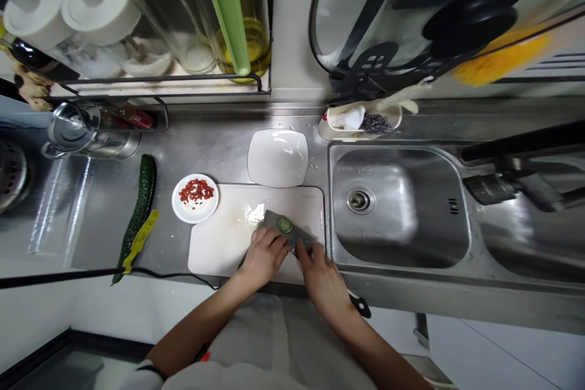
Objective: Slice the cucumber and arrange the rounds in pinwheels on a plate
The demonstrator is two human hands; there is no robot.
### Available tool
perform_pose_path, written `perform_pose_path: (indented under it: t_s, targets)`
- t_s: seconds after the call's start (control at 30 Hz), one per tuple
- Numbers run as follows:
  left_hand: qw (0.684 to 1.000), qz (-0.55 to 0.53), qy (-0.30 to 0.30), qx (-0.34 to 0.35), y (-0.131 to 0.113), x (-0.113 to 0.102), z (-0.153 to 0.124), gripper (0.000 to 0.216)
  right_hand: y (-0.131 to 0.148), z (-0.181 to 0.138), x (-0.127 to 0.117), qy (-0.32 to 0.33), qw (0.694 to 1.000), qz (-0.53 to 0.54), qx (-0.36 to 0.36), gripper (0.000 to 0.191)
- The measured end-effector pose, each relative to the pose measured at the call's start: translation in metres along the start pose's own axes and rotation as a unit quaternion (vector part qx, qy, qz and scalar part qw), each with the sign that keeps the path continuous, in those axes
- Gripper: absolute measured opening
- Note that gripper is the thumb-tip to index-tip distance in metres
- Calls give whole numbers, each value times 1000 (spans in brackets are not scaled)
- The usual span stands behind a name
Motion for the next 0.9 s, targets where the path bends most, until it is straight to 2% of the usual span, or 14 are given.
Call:
perform_pose_path:
  t_s: [0.2, 0.37, 0.47, 0.57, 0.63, 0.73, 0.9]
  targets:
    - [1000, 22, -1, -5, 7, 10, 16, 23, 2, -4, -5, 3, 1000, 5, 2, 47]
    - [1000, 19, -14, -19, 16, 13, 21, 21, 0, -15, -9, 41, 998, 34, 12, 49]
    - [998, -17, -41, -34, 21, 2, 12, 22, -7, -24, -7, 72, 993, 86, 26, 50]
    - [989, -38, -114, -85, 26, -10, -7, 23, -16, -28, -3, 87, 980, 173, 36, 46]
    - [983, -41, -137, -118, 28, -12, -21, 22, -19, -27, -1, 90, 970, 222, 42, 43]
    - [983, -54, -119, -126, 25, -5, -33, 23, -17, -22, -1, 99, 963, 248, 46, 39]
    - [987, -60, -104, -108, 18, 10, -33, 22, -4, -19, -10, 130, 968, 213, 31, 35]
Point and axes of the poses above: each hand's wrist, its own z-axis towards the middle knuckle, its own x-axis out of the palm, y = z × x, the point moved 1 cm from there along z, towards the middle knuckle, and after that the axes turned 9 degrees about x, right-handed, at the moved point
